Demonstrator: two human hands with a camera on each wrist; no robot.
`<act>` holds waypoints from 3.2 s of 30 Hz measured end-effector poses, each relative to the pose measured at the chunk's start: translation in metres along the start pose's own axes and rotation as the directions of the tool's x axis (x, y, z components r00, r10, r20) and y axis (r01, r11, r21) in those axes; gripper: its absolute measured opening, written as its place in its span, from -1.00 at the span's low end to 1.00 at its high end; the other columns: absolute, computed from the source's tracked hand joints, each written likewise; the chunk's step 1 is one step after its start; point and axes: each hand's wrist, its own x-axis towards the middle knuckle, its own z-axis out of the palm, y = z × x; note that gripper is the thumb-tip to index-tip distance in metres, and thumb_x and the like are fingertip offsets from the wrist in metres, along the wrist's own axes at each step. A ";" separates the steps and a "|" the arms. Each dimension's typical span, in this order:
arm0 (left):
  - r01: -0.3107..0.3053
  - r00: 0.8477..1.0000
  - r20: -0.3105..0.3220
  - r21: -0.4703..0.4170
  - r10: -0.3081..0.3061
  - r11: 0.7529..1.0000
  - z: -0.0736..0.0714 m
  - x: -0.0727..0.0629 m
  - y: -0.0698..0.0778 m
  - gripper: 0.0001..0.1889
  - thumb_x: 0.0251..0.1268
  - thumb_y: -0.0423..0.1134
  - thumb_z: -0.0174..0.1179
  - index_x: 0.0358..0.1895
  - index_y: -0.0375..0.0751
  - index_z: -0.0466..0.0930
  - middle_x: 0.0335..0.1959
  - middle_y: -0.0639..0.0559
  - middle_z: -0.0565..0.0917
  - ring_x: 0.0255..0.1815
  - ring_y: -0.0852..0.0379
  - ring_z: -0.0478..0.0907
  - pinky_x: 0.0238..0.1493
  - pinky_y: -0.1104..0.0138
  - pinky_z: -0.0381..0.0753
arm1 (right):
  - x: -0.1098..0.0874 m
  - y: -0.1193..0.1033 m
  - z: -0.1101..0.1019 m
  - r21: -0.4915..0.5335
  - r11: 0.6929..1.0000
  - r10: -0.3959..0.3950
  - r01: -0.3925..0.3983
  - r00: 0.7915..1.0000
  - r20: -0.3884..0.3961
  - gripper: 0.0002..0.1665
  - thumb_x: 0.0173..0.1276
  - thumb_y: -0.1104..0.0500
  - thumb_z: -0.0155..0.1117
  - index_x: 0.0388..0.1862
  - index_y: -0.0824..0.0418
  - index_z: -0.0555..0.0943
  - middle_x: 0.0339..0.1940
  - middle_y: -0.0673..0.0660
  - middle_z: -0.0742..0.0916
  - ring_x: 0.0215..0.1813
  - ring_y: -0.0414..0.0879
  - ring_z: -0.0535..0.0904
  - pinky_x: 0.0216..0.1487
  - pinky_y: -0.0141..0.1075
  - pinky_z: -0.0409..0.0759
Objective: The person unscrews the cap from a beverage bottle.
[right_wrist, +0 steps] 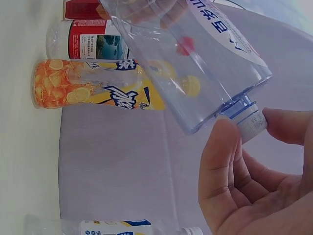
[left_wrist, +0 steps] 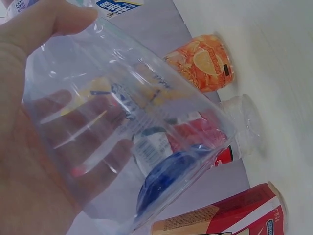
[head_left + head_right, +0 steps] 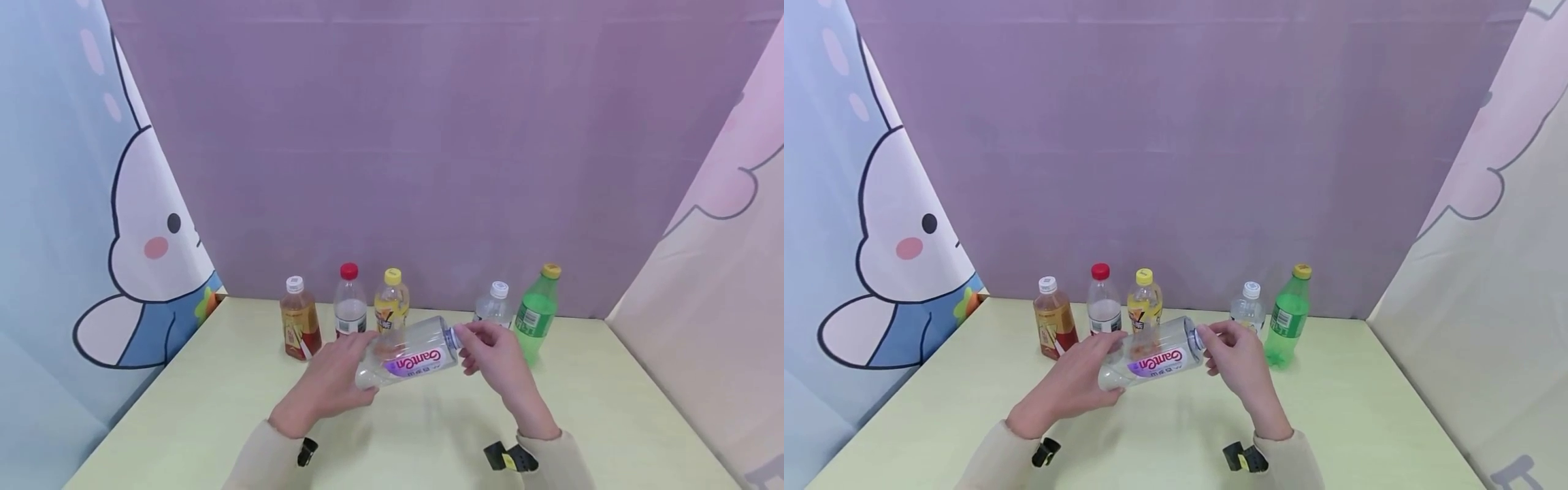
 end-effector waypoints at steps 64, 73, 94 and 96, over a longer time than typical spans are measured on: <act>0.003 0.999 0.053 0.048 -0.006 0.999 -0.001 0.001 0.001 -0.07 -0.04 -0.08 0.57 0.46 -0.13 0.32 0.36 -0.06 0.51 0.25 -0.05 0.50 0.22 -0.05 0.54 | -0.003 0.003 0.000 -0.082 0.993 -0.078 0.081 0.996 0.039 -0.76 0.50 0.21 0.28 0.01 0.33 0.65 -0.29 0.19 0.70 -0.38 -0.01 0.62 -0.32 -0.29 0.69; 0.003 0.999 0.046 0.047 -0.005 0.999 -0.002 0.001 0.003 -0.08 -0.05 -0.08 0.57 0.45 -0.16 0.33 0.37 -0.07 0.52 0.29 -0.08 0.50 0.23 -0.08 0.53 | 0.000 0.005 -0.001 -0.069 0.993 -0.093 0.096 0.995 0.047 -0.78 0.49 0.23 0.28 0.01 0.34 0.64 -0.28 0.19 0.70 -0.37 0.00 0.61 -0.32 -0.27 0.69; 0.033 0.998 0.060 0.023 -0.034 0.999 -0.001 0.002 0.004 -0.05 -0.03 -0.10 0.57 0.47 -0.21 0.30 0.39 -0.11 0.49 0.31 -0.11 0.47 0.26 -0.10 0.51 | -0.001 0.002 -0.002 -0.112 0.976 -0.176 0.186 0.980 0.097 -0.73 0.48 0.34 0.23 0.11 0.33 0.61 -0.18 0.20 0.69 -0.22 0.04 0.64 -0.18 -0.29 0.71; 0.032 0.998 0.059 0.024 -0.033 0.999 -0.001 0.002 0.004 -0.05 -0.03 -0.10 0.57 0.47 -0.21 0.30 0.39 -0.11 0.49 0.32 -0.11 0.47 0.26 -0.10 0.51 | -0.001 0.002 -0.003 -0.111 0.973 -0.191 0.202 0.976 0.104 -0.73 0.47 0.36 0.23 0.12 0.34 0.60 -0.18 0.20 0.69 -0.21 0.02 0.64 -0.14 -0.23 0.72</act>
